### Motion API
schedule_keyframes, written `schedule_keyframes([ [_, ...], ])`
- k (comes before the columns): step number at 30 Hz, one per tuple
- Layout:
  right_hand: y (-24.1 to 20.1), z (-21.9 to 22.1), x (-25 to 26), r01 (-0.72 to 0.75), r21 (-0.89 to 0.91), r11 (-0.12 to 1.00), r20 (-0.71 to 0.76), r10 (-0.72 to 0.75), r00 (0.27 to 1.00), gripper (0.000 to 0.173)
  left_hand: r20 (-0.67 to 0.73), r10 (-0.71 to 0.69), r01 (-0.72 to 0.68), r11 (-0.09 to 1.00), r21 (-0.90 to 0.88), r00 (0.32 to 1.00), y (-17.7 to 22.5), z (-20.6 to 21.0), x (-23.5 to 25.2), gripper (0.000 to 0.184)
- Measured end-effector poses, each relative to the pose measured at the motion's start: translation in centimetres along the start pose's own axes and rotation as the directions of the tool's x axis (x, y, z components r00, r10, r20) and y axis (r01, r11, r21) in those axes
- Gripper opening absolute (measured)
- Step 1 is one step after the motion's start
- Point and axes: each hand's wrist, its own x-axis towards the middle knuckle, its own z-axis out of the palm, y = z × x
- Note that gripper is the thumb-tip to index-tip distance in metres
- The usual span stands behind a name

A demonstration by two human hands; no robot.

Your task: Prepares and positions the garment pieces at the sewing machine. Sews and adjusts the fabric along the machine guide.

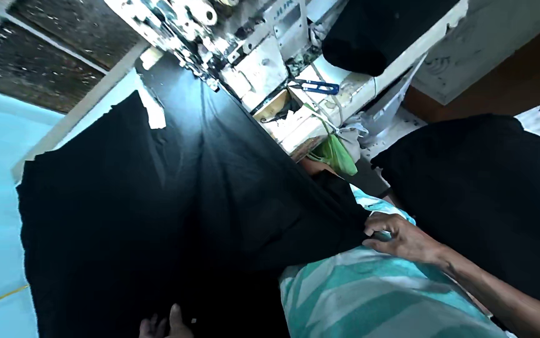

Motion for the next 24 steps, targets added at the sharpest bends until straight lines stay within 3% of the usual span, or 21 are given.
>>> schedule_keyframes([
  [3, -2.2, 0.4, -1.3, 0.24, -0.008, 0.971, -0.118, -0.239, 0.964, 0.016, 0.098, -0.233, 0.248, 0.948, -0.201, 0.968, 1.1, 1.8, 0.1, 0.058],
  [5, -4.0, -0.1, -2.4, 0.345, 0.021, 0.938, -0.132, -0.34, 0.931, 0.015, 0.187, -0.262, 0.301, 0.926, -0.228, 0.947, 1.1, 2.9, 0.3, 0.045],
  [7, -5.3, -0.8, -3.5, 0.35, -0.003, 0.937, -0.14, -0.347, 0.927, 0.013, 0.243, -0.228, 0.285, 0.929, -0.237, 0.943, 0.8, 3.7, 0.2, 0.027],
  [9, -5.3, -1.0, -4.2, 0.207, -0.022, 0.978, -0.15, -0.208, 0.966, 0.011, 0.273, -0.206, 0.281, 0.921, -0.27, 0.94, 0.2, 4.2, -0.1, 0.015],
  [12, -4.0, -0.5, -3.9, -0.137, 0.059, 0.989, -0.13, 0.144, 0.981, 0.017, 0.221, -0.251, 0.301, 0.924, -0.234, 0.942, -0.1, 4.1, -0.9, 0.025],
  [16, -4.0, 0.9, -2.2, -0.218, 0.149, 0.964, -0.155, 0.241, 0.958, 0.032, 0.041, -0.337, 0.336, 0.91, -0.242, 0.941, -0.9, 3.4, -2.2, 0.035],
  [19, -4.5, 1.6, -1.5, -0.101, 0.07, 0.992, -0.253, 0.115, 0.961, 0.032, -0.003, -0.351, 0.338, 0.904, -0.263, 0.936, -2.1, 3.1, -3.1, 0.041],
  [21, -4.4, 2.1, -1.3, 0.025, -0.084, 0.996, -0.304, -0.049, 0.951, 0.023, -0.019, -0.405, 0.38, 0.872, -0.308, 0.914, -2.8, 3.4, -3.5, 0.042],
  [24, -4.0, 2.8, -1.1, 0.087, -0.309, 0.947, -0.333, -0.193, 0.923, 0.029, -0.009, -0.452, 0.419, 0.833, -0.361, 0.892, -3.0, 3.5, -3.5, 0.046],
])
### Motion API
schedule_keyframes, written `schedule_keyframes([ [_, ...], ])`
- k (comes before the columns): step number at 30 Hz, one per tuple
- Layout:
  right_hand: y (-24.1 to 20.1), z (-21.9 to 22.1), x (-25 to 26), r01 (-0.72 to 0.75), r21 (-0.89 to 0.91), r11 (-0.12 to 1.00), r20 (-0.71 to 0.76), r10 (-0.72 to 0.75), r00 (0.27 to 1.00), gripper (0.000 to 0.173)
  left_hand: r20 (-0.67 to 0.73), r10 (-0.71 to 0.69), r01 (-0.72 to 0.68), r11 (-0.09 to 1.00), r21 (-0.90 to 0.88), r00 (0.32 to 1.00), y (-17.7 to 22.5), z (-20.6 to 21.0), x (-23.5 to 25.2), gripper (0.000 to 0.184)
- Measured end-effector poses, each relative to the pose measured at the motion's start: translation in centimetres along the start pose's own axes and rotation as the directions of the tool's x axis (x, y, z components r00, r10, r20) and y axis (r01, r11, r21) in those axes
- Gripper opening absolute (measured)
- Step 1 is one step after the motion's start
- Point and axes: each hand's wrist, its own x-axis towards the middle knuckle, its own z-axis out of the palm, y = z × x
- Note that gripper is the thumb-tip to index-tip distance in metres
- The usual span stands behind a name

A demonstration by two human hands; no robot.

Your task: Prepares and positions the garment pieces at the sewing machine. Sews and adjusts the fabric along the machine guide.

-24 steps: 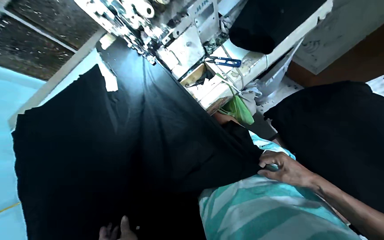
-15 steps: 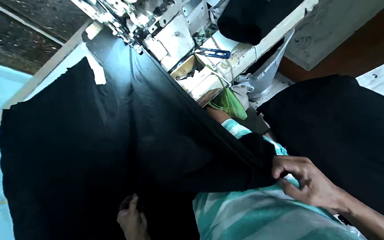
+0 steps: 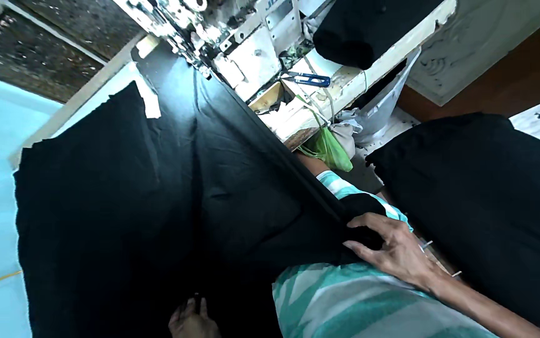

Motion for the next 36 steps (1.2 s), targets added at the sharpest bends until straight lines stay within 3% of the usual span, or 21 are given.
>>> schedule_keyframes([
  [4, 0.8, 0.5, -0.2, -0.033, -0.169, 0.985, -0.009, 0.032, 0.999, 0.019, -0.022, -0.053, 0.051, 0.997, -0.064, 0.998, 0.6, 0.4, 0.1, 0.049],
  [8, 1.5, 0.9, -0.3, -0.088, -0.188, 0.978, -0.021, 0.086, 0.996, 0.018, 0.036, -0.075, 0.078, 0.994, -0.073, 0.997, 0.8, 0.1, -0.1, 0.037],
  [12, 2.5, 1.6, -0.5, 0.09, -0.207, 0.974, -0.21, -0.134, 0.968, 0.02, 0.042, -0.084, 0.085, 0.995, -0.042, 0.996, 0.7, -0.1, -0.1, 0.032],
  [16, 2.5, 1.5, -0.5, 0.186, -0.277, 0.943, -0.299, -0.269, 0.916, 0.018, -0.041, -0.018, 0.021, 0.998, 0.056, 0.999, 0.3, 0.3, 0.1, 0.034],
  [21, 2.7, 1.5, -0.4, 0.225, -0.344, 0.911, -0.312, -0.338, 0.888, 0.014, -0.05, 0.051, -0.043, 0.987, 0.154, 0.997, 0.6, 0.9, -0.3, 0.06],
  [25, 3.0, 1.7, -0.1, 0.226, -0.326, 0.918, -0.314, -0.331, 0.89, 0.015, -0.011, 0.154, -0.146, 0.953, 0.264, 0.988, 1.9, 0.7, -1.0, 0.059],
  [32, 2.6, 1.8, 0.8, 0.221, -0.316, 0.923, -0.303, -0.319, 0.898, 0.018, 0.127, 0.097, -0.125, 0.965, 0.23, 0.987, 4.0, 1.2, -0.7, 0.052],
  [36, 2.7, 2.1, 2.2, 0.223, -0.311, 0.924, -0.306, -0.32, 0.897, 0.022, 0.06, -0.041, 0.041, 0.999, -0.008, 0.997, 4.6, 2.8, 0.6, 0.055],
])
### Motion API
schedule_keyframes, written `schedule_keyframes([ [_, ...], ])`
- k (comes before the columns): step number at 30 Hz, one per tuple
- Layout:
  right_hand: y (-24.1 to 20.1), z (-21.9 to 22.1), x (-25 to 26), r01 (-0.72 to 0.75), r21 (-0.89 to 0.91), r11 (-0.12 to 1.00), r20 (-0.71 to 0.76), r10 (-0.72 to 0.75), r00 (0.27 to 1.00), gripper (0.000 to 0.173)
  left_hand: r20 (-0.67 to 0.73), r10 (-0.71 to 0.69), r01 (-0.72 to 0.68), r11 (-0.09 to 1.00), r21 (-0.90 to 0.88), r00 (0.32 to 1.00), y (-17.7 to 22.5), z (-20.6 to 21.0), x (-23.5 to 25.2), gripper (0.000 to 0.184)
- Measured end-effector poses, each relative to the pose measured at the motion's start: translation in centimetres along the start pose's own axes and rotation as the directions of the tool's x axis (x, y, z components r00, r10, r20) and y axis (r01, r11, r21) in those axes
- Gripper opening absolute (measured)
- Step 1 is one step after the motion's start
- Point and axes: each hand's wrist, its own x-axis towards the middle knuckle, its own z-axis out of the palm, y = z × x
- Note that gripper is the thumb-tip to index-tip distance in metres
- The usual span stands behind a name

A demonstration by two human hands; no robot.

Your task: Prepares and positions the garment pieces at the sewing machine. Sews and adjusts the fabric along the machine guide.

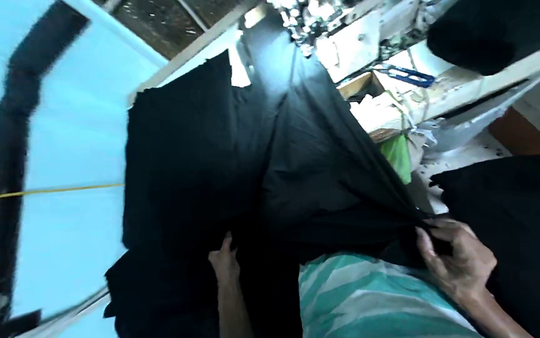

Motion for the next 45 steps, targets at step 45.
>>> schedule_keyframes([
  [45, 4.7, 2.9, 1.9, -0.848, 0.22, 0.482, 0.92, 0.185, 0.345, 0.015, 0.387, 0.904, -0.977, -0.209, 0.026, -0.183, 19.9, 26.2, -4.6, 0.027],
])
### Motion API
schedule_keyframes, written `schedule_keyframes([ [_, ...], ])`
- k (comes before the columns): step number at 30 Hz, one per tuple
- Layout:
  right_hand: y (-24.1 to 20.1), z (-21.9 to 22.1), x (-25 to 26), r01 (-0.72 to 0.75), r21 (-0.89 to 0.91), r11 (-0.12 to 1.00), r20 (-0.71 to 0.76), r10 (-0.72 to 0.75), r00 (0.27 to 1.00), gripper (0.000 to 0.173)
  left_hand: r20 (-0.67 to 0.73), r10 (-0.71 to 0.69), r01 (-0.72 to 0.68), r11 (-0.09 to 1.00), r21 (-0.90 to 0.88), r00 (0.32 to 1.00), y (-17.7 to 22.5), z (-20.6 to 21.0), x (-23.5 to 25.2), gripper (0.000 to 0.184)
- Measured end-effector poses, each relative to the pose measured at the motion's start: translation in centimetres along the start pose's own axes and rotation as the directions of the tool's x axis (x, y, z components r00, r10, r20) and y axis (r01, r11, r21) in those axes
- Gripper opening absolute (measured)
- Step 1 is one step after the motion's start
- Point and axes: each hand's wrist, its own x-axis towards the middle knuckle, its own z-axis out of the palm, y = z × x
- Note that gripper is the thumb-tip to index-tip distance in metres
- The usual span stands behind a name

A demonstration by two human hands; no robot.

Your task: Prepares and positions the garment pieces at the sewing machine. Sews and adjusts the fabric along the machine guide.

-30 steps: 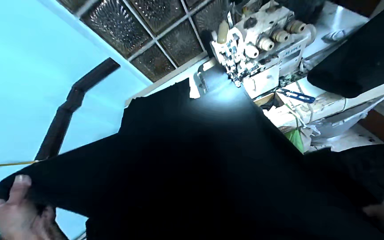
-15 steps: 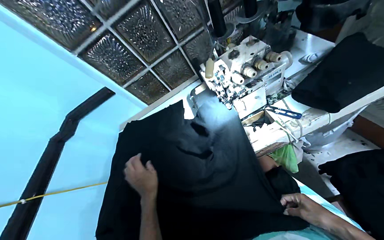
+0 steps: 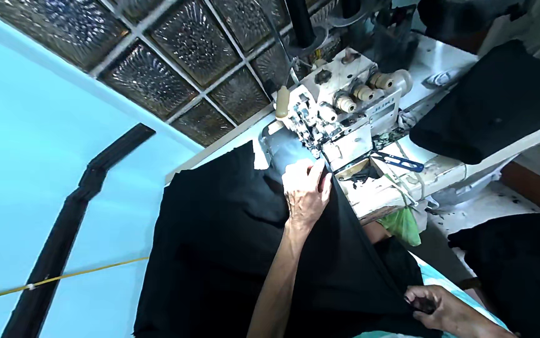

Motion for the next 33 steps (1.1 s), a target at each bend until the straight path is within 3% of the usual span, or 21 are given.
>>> schedule_keyframes([
  [9, -0.9, -0.2, -0.1, 0.171, 0.206, 0.964, 0.206, -0.213, 0.955, 0.013, -0.082, -0.063, 0.06, 0.998, -0.036, 0.995, 2.1, -0.1, -0.3, 0.015],
  [16, -3.2, 0.4, 1.1, 0.255, 0.437, 0.863, 0.112, -0.334, 0.936, 0.036, -0.092, -0.105, 0.1, 0.993, -0.056, 0.99, 3.0, -0.2, -0.1, 0.013],
  [19, -3.9, 0.4, 1.9, 0.304, 0.498, 0.812, 0.071, -0.387, 0.919, 0.038, -0.105, -0.13, 0.123, 0.99, -0.063, 0.986, 3.2, -0.2, -0.1, 0.011],
  [26, -6.7, 1.0, 4.5, 0.489, 0.368, 0.791, -0.182, -0.454, 0.872, 0.042, -0.111, -0.135, 0.13, 0.99, -0.049, 0.985, 3.5, -0.3, 0.0, 0.011],
  [33, -10.7, 1.5, 6.9, 0.465, 0.134, 0.875, -0.37, -0.391, 0.842, 0.042, -0.098, -0.164, 0.159, 0.986, -0.05, 0.982, 3.8, -0.3, 0.0, 0.01],
])
